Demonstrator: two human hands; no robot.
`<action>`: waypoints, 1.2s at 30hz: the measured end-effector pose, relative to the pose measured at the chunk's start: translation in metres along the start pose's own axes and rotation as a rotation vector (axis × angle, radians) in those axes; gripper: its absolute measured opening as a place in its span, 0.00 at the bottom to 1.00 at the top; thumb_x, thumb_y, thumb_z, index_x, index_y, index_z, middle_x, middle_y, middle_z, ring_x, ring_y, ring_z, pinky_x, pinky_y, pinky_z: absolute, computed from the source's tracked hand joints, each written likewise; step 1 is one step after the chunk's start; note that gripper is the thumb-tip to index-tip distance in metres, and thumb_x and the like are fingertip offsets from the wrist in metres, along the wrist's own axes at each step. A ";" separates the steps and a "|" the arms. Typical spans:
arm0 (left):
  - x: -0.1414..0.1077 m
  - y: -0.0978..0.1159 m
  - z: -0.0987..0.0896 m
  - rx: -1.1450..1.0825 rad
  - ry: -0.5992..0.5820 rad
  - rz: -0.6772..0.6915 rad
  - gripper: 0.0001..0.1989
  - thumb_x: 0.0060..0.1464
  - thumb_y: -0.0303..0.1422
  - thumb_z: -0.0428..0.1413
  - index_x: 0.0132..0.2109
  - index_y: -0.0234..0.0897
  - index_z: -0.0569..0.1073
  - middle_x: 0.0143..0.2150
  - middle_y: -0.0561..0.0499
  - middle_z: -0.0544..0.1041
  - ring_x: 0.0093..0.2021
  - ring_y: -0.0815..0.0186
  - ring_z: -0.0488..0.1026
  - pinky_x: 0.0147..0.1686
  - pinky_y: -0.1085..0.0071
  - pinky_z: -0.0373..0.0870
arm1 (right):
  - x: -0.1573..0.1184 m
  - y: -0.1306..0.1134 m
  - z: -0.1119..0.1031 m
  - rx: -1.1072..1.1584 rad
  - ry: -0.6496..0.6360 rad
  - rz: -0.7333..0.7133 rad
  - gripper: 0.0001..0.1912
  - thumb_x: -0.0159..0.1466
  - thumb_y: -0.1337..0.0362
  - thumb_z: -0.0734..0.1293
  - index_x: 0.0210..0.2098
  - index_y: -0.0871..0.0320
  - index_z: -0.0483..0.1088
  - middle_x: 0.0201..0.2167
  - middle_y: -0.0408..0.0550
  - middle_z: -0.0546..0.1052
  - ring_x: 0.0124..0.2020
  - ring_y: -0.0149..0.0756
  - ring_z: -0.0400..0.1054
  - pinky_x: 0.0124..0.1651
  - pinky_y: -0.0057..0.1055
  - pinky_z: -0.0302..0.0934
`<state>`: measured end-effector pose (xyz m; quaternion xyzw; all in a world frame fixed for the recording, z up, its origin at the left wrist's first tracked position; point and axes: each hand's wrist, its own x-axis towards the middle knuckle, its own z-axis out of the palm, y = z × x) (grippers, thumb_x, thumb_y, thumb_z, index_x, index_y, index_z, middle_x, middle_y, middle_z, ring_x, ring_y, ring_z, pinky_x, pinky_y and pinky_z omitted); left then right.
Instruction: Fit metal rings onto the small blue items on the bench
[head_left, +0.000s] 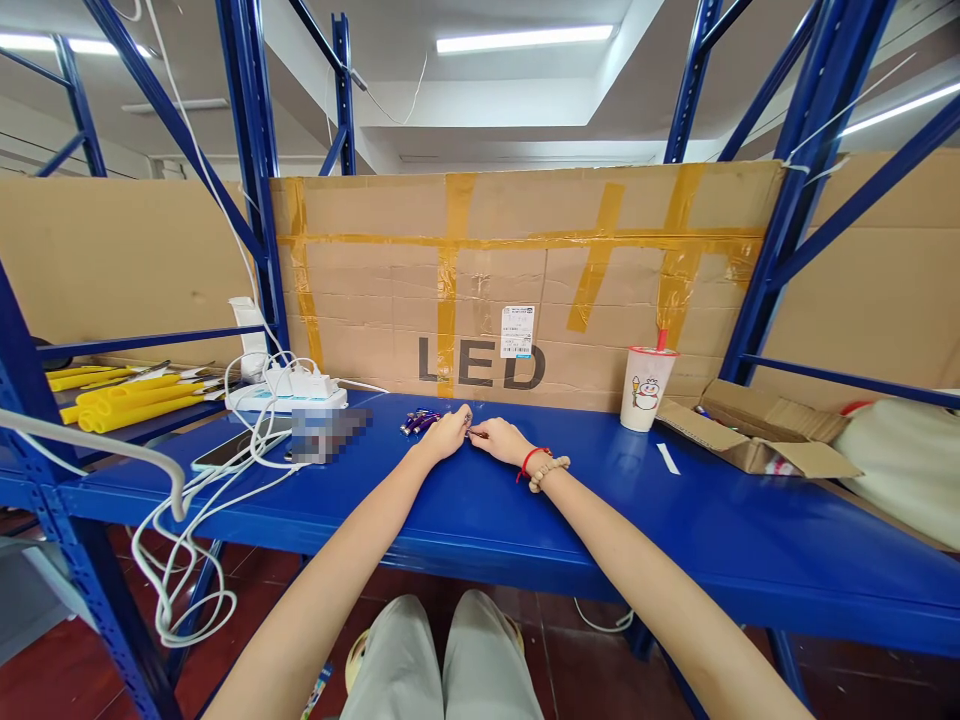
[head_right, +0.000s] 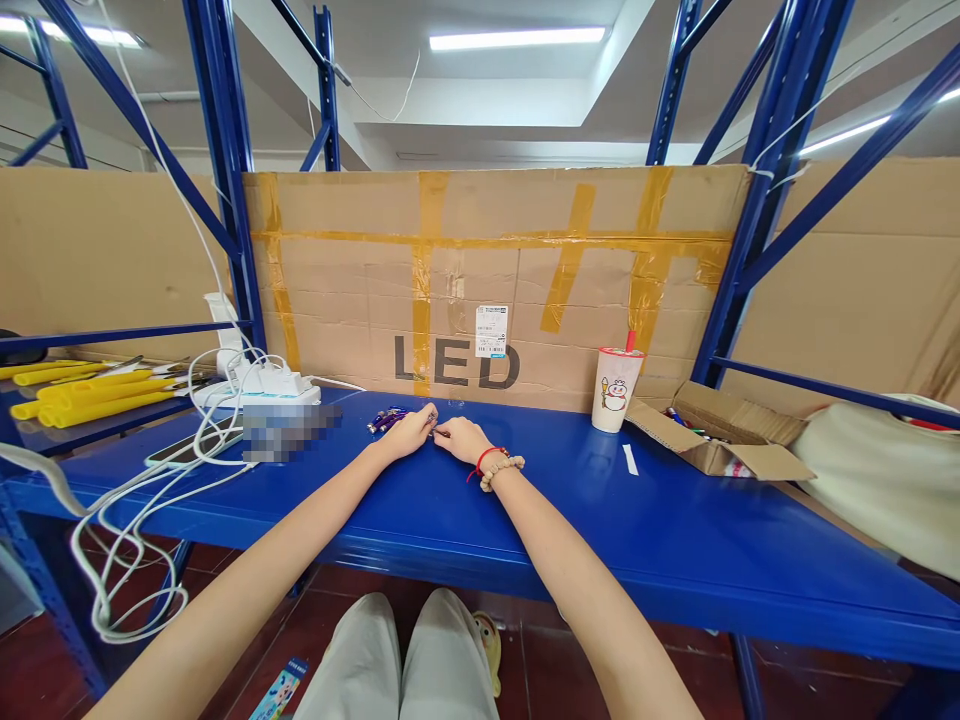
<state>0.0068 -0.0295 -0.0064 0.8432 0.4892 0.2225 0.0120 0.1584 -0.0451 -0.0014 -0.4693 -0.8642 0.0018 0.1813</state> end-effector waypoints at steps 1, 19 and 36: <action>0.000 0.000 0.000 -0.006 0.004 0.000 0.07 0.58 0.26 0.40 0.41 0.39 0.60 0.37 0.47 0.72 0.37 0.62 0.71 0.35 0.71 0.63 | 0.000 -0.001 0.000 -0.003 0.007 0.005 0.13 0.61 0.65 0.56 0.22 0.59 0.66 0.22 0.43 0.68 0.23 0.28 0.57 0.25 0.25 0.42; -0.002 0.009 -0.002 -0.176 0.087 -0.047 0.06 0.59 0.33 0.42 0.44 0.37 0.57 0.37 0.45 0.73 0.39 0.59 0.73 0.36 0.67 0.66 | -0.001 0.000 -0.003 0.003 0.362 0.188 0.16 0.66 0.60 0.51 0.36 0.56 0.68 0.30 0.44 0.70 0.30 0.29 0.62 0.26 0.24 0.45; -0.001 0.010 -0.003 -0.118 0.055 -0.146 0.09 0.60 0.31 0.42 0.47 0.35 0.57 0.42 0.40 0.73 0.44 0.56 0.72 0.39 0.65 0.66 | -0.002 -0.009 -0.002 0.026 0.298 0.129 0.12 0.64 0.61 0.55 0.33 0.57 0.69 0.29 0.44 0.70 0.28 0.29 0.61 0.26 0.25 0.44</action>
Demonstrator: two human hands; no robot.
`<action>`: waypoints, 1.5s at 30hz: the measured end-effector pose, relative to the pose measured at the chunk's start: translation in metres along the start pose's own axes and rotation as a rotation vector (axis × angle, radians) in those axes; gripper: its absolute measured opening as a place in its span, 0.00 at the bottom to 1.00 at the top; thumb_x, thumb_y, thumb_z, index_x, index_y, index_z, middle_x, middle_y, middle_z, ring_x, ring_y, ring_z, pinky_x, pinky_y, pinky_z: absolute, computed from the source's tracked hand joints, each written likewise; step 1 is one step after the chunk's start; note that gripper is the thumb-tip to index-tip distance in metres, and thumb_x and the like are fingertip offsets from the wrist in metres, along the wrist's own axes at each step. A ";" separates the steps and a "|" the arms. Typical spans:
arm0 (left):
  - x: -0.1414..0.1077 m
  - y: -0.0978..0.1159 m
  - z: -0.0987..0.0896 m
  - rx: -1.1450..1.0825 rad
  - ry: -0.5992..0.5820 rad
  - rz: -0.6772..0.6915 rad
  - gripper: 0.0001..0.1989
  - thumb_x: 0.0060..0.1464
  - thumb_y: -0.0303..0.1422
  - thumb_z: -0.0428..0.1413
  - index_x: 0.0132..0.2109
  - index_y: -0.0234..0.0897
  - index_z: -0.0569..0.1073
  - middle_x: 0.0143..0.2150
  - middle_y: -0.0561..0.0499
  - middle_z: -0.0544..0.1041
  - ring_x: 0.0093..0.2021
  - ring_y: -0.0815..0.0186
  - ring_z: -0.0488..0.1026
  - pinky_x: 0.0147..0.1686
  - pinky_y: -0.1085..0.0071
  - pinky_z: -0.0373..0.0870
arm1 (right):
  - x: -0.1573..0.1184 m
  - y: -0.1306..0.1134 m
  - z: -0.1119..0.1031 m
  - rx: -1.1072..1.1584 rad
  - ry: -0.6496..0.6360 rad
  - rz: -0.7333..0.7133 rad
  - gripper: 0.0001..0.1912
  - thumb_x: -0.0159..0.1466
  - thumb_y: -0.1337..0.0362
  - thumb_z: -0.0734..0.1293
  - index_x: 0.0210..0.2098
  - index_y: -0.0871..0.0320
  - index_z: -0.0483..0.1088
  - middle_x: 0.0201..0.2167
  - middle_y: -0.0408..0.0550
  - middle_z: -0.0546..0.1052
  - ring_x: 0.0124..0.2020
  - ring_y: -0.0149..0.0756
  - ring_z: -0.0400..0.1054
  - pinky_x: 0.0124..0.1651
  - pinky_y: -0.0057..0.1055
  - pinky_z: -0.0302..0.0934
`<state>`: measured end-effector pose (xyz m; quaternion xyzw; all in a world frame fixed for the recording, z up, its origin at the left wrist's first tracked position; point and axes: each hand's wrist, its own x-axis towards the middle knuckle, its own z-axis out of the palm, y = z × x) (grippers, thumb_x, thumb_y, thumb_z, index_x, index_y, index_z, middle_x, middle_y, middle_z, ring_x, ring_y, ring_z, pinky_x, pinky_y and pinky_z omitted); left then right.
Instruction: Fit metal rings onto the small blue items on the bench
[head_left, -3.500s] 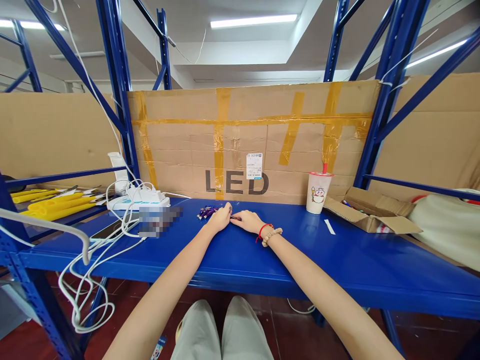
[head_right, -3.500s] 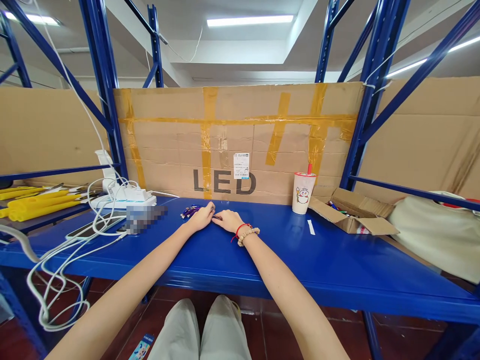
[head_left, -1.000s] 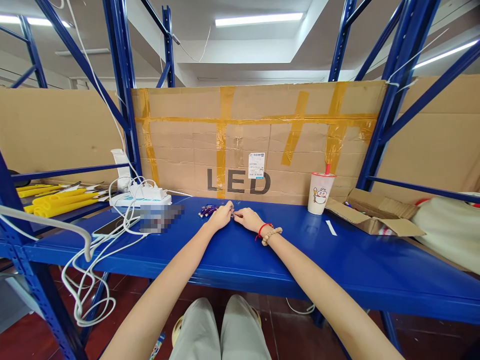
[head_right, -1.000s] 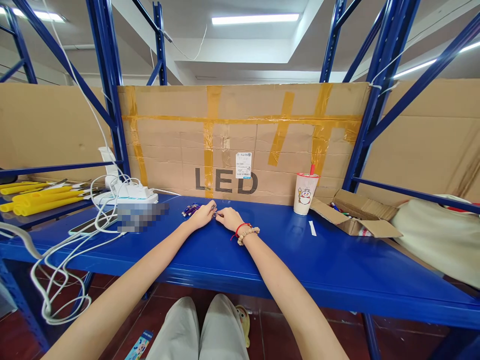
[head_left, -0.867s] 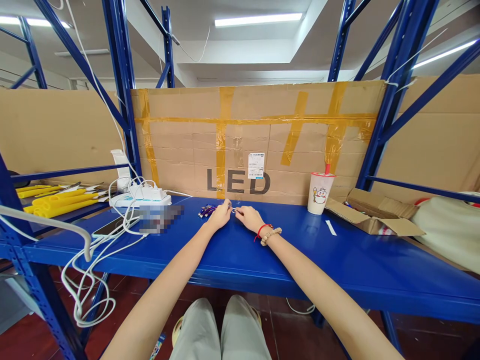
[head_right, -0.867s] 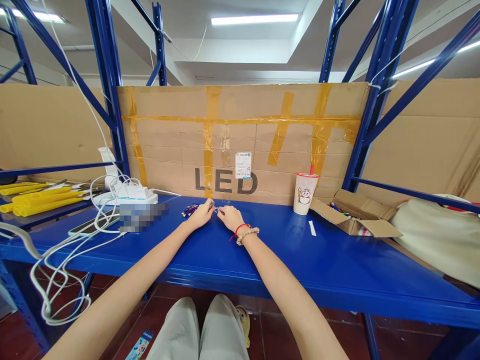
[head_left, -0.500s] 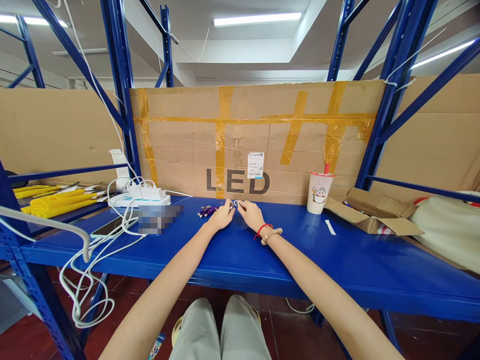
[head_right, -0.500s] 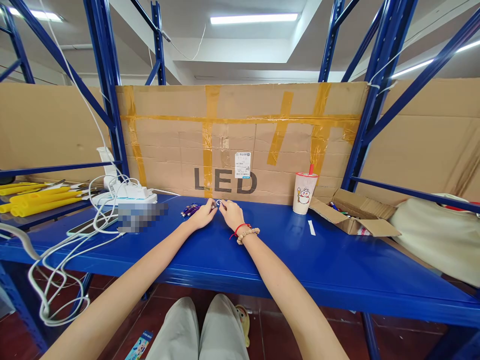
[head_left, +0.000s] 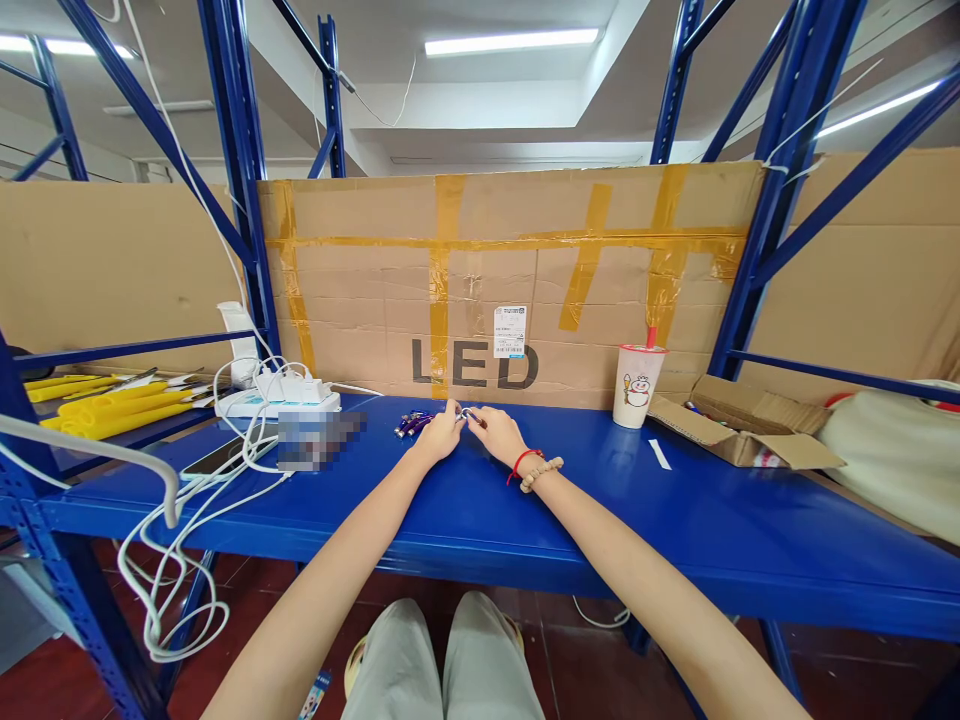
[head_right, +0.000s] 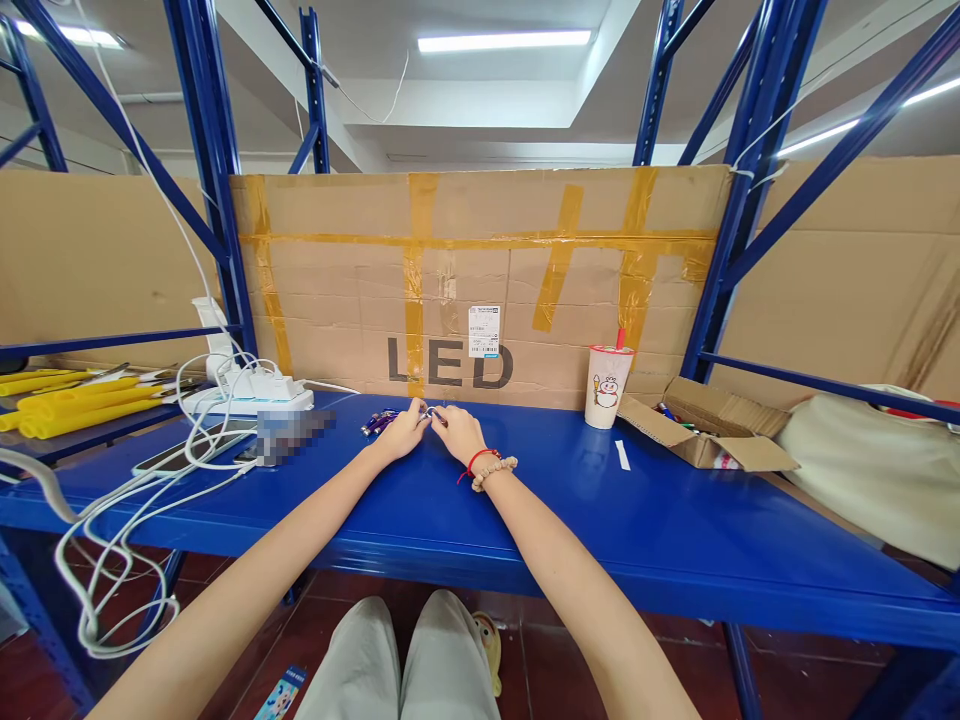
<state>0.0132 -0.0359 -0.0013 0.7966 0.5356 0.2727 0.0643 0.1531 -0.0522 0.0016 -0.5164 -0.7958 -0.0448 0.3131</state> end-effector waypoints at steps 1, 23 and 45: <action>0.000 0.000 -0.001 0.016 -0.008 -0.005 0.09 0.60 0.30 0.42 0.47 0.35 0.57 0.43 0.40 0.73 0.45 0.55 0.72 0.40 0.65 0.66 | 0.000 0.000 0.001 0.003 -0.010 -0.001 0.12 0.64 0.61 0.56 0.33 0.57 0.69 0.30 0.44 0.70 0.29 0.29 0.61 0.26 0.25 0.44; -0.001 0.002 -0.002 0.101 -0.052 -0.006 0.09 0.56 0.30 0.46 0.45 0.37 0.57 0.39 0.45 0.74 0.41 0.59 0.73 0.35 0.68 0.65 | 0.003 0.008 0.004 0.173 -0.048 0.206 0.18 0.62 0.49 0.56 0.36 0.53 0.70 0.35 0.42 0.75 0.37 0.33 0.68 0.34 0.27 0.55; -0.002 0.002 -0.003 0.189 -0.144 0.077 0.06 0.54 0.30 0.48 0.39 0.39 0.67 0.33 0.51 0.73 0.37 0.63 0.71 0.35 0.70 0.65 | 0.001 0.039 0.000 -0.136 -0.039 0.435 0.18 0.60 0.69 0.60 0.50 0.60 0.64 0.50 0.59 0.64 0.53 0.47 0.57 0.49 0.40 0.51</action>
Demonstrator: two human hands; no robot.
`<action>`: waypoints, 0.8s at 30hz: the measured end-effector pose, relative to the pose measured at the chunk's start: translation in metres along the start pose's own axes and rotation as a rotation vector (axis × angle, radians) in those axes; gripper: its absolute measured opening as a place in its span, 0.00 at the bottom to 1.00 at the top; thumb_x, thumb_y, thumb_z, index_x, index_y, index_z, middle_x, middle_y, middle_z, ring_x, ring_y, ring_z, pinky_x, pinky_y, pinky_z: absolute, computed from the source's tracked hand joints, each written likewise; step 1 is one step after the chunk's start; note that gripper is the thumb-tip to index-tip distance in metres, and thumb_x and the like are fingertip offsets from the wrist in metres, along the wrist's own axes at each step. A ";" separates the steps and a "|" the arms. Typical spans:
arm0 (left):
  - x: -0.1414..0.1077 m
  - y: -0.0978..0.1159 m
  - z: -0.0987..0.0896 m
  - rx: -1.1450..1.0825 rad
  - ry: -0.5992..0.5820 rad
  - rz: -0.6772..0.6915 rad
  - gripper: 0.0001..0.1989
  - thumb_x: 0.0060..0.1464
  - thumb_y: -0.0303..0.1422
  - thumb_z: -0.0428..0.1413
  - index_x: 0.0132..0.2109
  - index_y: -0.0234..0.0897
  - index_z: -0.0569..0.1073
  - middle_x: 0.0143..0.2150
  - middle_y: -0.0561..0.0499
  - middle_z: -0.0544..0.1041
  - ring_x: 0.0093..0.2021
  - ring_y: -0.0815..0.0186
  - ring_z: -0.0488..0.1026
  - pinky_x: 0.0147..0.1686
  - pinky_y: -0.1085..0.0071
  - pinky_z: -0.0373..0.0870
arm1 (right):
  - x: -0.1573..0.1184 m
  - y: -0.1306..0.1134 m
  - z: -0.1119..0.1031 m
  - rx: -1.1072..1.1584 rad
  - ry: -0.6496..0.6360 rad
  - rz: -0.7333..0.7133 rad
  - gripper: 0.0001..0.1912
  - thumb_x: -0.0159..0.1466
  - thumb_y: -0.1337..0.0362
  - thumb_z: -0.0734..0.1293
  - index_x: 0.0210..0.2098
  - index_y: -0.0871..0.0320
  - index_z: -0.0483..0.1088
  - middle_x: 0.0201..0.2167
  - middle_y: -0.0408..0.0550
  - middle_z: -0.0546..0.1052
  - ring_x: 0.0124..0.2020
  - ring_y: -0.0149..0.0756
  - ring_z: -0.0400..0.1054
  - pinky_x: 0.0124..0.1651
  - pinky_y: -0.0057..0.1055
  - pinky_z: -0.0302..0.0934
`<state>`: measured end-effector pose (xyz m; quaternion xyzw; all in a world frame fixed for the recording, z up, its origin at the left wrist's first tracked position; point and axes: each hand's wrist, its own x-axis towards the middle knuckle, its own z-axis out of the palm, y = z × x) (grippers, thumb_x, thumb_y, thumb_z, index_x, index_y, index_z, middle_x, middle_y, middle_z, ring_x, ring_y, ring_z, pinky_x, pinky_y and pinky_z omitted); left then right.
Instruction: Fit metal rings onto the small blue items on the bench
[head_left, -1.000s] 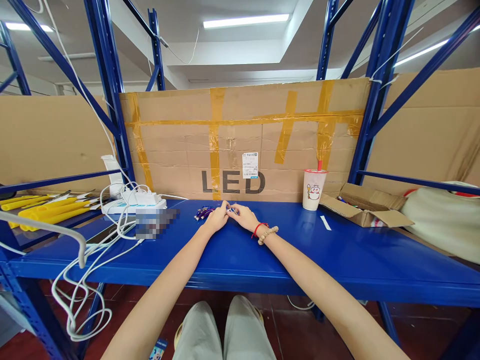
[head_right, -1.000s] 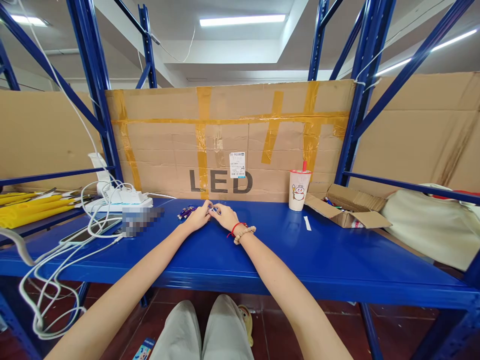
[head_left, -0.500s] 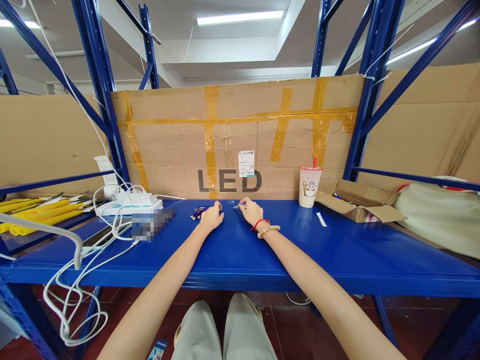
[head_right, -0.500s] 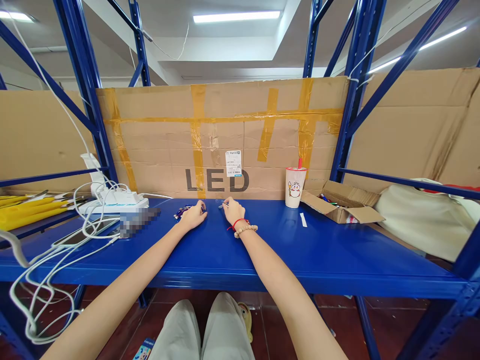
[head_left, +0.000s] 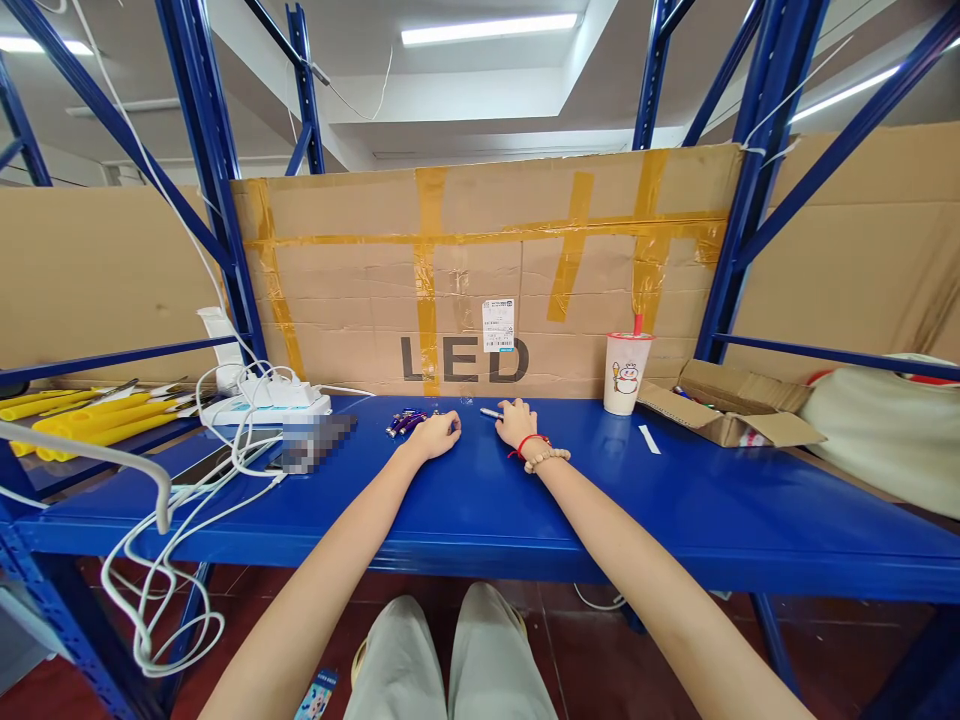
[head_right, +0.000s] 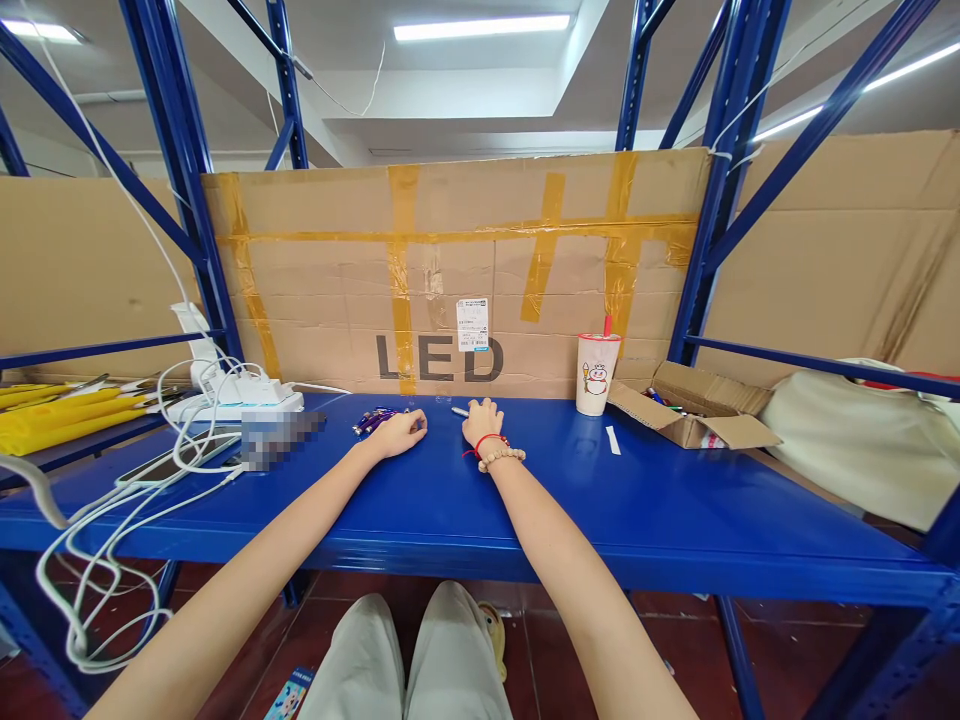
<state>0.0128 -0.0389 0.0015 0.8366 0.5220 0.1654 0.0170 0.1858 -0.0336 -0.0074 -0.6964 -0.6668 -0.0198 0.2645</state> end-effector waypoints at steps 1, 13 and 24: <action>0.000 0.000 0.000 0.000 0.008 -0.001 0.06 0.55 0.31 0.47 0.40 0.39 0.66 0.33 0.51 0.73 0.37 0.63 0.71 0.35 0.70 0.65 | -0.001 -0.002 0.000 -0.002 -0.001 -0.028 0.18 0.60 0.68 0.60 0.50 0.60 0.64 0.50 0.59 0.64 0.53 0.47 0.56 0.51 0.40 0.50; 0.003 -0.011 -0.003 0.105 0.255 -0.468 0.13 0.51 0.25 0.47 0.45 0.32 0.65 0.50 0.36 0.66 0.53 0.51 0.60 0.49 0.57 0.56 | -0.003 -0.015 0.010 0.052 -0.135 -0.305 0.17 0.61 0.62 0.60 0.50 0.56 0.65 0.51 0.51 0.66 0.54 0.40 0.57 0.55 0.40 0.46; 0.005 -0.012 0.000 0.059 0.223 -0.436 0.17 0.52 0.23 0.48 0.50 0.32 0.65 0.51 0.38 0.67 0.53 0.53 0.60 0.50 0.60 0.57 | -0.004 -0.016 0.014 0.102 -0.145 -0.436 0.18 0.62 0.60 0.59 0.51 0.57 0.65 0.50 0.50 0.68 0.52 0.40 0.59 0.53 0.38 0.50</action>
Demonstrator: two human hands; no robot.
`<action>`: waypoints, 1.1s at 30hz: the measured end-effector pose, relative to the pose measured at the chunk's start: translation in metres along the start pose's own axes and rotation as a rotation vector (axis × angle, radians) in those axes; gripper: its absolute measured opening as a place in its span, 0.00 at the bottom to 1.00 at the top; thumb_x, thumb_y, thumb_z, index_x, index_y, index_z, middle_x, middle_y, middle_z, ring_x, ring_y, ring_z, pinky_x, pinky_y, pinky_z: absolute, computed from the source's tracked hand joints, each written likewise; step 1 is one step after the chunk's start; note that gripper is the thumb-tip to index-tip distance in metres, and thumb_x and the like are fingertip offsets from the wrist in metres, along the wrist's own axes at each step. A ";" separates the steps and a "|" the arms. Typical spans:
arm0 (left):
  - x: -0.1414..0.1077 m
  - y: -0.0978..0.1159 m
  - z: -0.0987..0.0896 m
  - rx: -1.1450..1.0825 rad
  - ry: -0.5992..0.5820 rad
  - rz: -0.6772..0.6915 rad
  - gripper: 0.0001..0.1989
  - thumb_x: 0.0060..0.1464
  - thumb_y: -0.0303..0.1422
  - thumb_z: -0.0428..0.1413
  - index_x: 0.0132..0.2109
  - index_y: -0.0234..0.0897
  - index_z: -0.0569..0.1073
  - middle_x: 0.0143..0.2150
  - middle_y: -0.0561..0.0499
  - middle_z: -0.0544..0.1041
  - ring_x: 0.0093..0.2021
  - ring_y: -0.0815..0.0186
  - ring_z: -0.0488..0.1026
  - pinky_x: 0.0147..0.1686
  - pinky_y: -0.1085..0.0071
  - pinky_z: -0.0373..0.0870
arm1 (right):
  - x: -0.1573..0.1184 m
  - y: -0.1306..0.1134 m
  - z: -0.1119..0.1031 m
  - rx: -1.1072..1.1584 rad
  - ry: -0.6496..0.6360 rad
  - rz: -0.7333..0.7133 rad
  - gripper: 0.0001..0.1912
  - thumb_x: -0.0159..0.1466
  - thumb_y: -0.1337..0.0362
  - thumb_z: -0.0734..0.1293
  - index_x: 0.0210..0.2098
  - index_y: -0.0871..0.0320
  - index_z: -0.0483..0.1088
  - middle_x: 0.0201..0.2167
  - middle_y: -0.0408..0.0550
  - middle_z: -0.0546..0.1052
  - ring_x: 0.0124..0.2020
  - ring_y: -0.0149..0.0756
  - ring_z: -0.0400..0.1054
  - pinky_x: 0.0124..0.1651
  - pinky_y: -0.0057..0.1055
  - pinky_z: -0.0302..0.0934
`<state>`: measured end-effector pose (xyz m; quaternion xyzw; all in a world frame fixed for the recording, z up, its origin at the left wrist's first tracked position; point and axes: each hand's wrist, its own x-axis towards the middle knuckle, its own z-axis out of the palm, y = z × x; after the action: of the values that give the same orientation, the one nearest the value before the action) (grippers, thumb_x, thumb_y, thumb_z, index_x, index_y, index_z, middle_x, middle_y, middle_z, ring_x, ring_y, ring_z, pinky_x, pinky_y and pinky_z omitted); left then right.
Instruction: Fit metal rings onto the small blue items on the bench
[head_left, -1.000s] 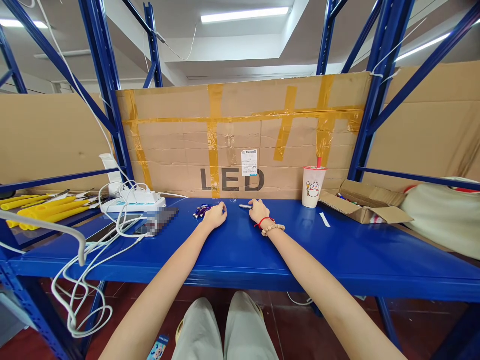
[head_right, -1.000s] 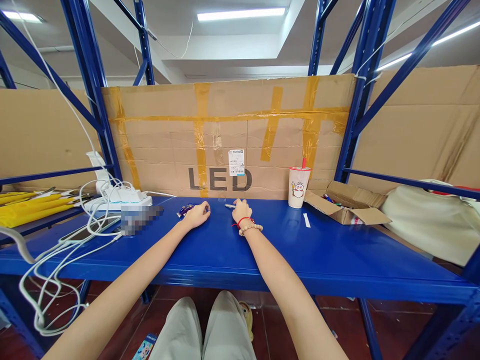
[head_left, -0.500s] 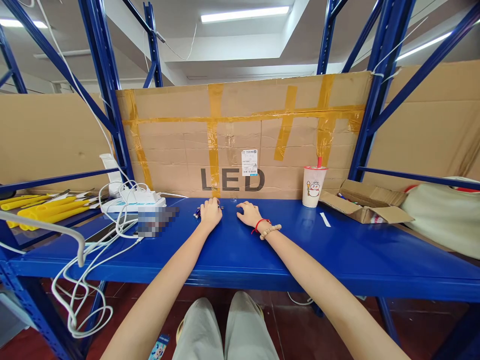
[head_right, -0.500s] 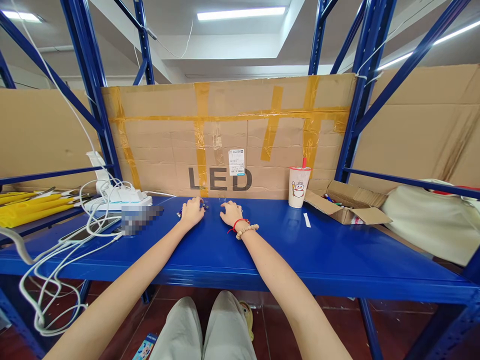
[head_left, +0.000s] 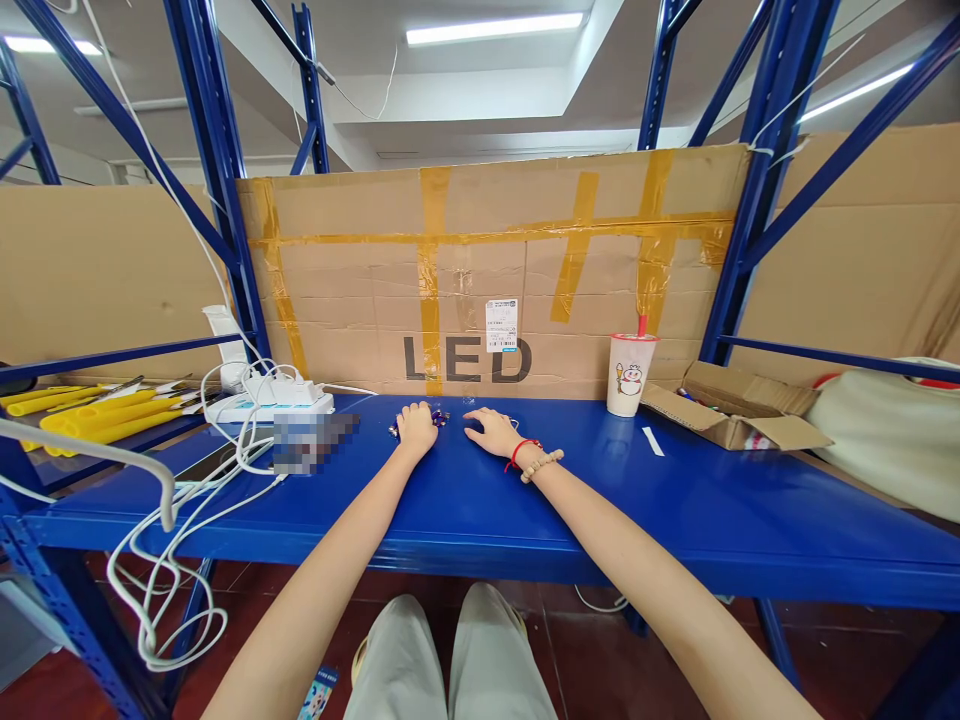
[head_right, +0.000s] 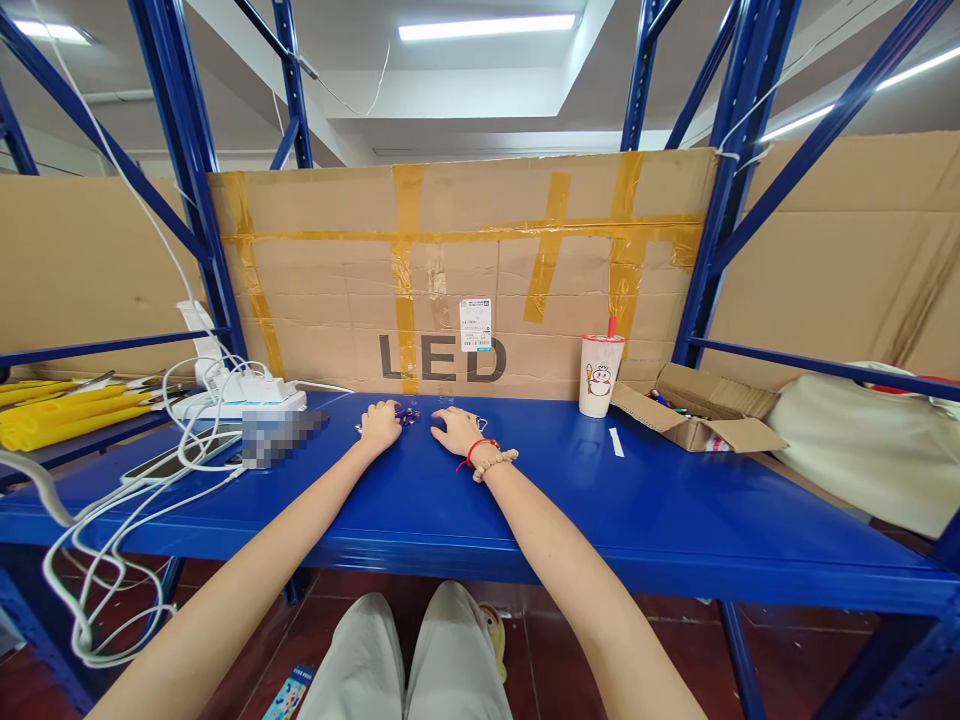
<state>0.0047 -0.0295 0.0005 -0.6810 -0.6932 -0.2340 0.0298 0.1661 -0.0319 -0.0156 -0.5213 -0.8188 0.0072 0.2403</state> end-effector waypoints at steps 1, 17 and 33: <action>0.000 0.001 -0.001 -0.015 0.005 0.025 0.17 0.53 0.24 0.48 0.51 0.33 0.65 0.51 0.39 0.67 0.53 0.54 0.61 0.50 0.60 0.57 | 0.000 -0.001 0.000 0.003 0.002 -0.005 0.18 0.62 0.60 0.59 0.51 0.57 0.65 0.50 0.51 0.68 0.52 0.40 0.60 0.53 0.38 0.51; 0.004 0.003 -0.004 -0.232 0.132 0.046 0.12 0.54 0.29 0.48 0.45 0.31 0.66 0.45 0.40 0.71 0.48 0.54 0.67 0.46 0.61 0.62 | 0.003 0.003 0.000 0.008 -0.009 -0.115 0.16 0.62 0.66 0.59 0.49 0.61 0.66 0.46 0.52 0.70 0.49 0.37 0.63 0.53 0.35 0.54; 0.009 0.003 -0.010 -0.529 0.284 -0.113 0.18 0.61 0.34 0.35 0.42 0.34 0.68 0.43 0.42 0.74 0.44 0.59 0.70 0.41 0.67 0.64 | 0.004 0.004 0.001 0.001 -0.041 -0.114 0.16 0.62 0.65 0.58 0.48 0.60 0.68 0.46 0.52 0.70 0.50 0.38 0.62 0.54 0.36 0.54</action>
<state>0.0043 -0.0244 0.0133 -0.5860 -0.6340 -0.5005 -0.0652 0.1679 -0.0259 -0.0160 -0.4736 -0.8518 0.0047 0.2240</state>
